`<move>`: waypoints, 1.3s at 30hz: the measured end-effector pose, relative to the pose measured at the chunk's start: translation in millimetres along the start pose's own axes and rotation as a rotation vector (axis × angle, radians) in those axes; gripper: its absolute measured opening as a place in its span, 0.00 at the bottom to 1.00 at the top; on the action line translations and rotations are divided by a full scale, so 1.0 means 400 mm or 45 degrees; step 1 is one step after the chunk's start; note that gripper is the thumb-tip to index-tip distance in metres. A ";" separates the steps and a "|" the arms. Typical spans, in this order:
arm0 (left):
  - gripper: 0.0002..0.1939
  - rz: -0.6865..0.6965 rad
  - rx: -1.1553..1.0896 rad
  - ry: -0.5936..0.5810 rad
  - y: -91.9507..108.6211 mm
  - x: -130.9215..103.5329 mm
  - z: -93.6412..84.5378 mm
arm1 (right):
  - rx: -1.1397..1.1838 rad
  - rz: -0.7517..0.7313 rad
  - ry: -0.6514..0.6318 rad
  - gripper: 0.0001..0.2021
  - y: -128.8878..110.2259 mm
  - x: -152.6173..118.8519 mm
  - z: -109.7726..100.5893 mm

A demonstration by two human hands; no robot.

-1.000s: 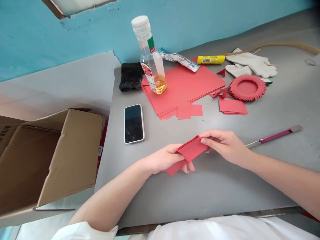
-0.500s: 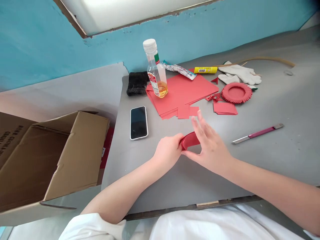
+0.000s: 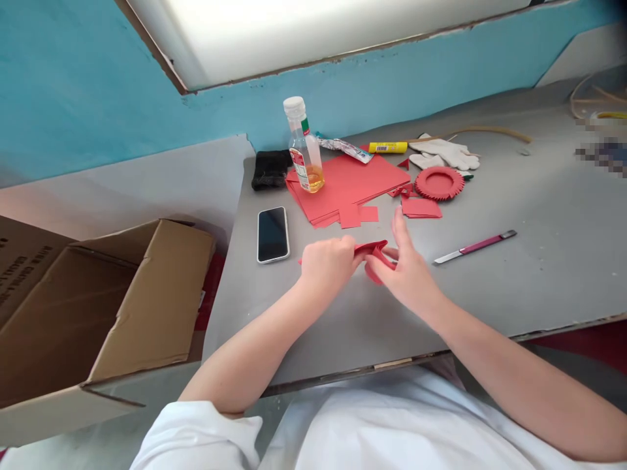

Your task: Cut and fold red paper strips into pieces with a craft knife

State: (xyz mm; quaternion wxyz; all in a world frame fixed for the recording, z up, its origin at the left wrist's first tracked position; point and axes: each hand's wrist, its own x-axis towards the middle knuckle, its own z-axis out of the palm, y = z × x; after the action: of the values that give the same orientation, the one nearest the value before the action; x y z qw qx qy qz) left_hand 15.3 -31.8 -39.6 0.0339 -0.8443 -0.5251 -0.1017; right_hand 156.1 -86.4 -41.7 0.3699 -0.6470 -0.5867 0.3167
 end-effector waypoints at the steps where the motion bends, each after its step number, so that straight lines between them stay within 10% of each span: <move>1: 0.23 -0.005 -0.027 -0.012 -0.002 0.003 -0.011 | 0.030 0.094 -0.003 0.43 0.008 0.006 -0.015; 6: 0.17 -0.043 -0.451 -0.335 -0.033 0.013 -0.080 | 0.303 0.248 -0.258 0.15 0.031 0.023 -0.100; 12: 0.16 -0.022 -0.884 -0.822 -0.122 0.021 -0.143 | 0.665 0.441 -0.534 0.16 0.030 0.026 -0.156; 18: 0.19 -0.367 -1.691 -0.053 -0.178 0.016 -0.107 | 1.150 0.653 -0.331 0.08 0.050 0.054 -0.146; 21: 0.33 -0.194 -2.333 -0.213 -0.113 0.013 -0.068 | 1.313 0.744 -0.344 0.08 0.049 0.060 -0.098; 25: 0.21 -0.259 -2.752 0.027 -0.028 0.043 -0.048 | 1.353 0.769 -0.416 0.06 0.047 0.047 -0.042; 29: 0.05 -0.495 -2.870 0.125 -0.031 0.094 -0.042 | 1.325 0.748 -0.450 0.09 0.053 0.034 -0.034; 34: 0.10 -0.597 -2.918 0.255 -0.035 0.131 -0.029 | 1.209 0.598 -0.328 0.15 0.055 0.022 -0.022; 39: 0.07 -0.596 -2.901 0.084 0.002 0.119 -0.012 | 1.033 0.570 -0.509 0.16 0.070 0.021 -0.007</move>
State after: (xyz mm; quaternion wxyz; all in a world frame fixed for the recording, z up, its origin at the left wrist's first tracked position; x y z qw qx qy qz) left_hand 35.7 9.1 -25.0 -0.7507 -0.2653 -0.2718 -0.5406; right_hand 174.3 -79.5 -64.0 0.3949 -0.4879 -0.3225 0.7085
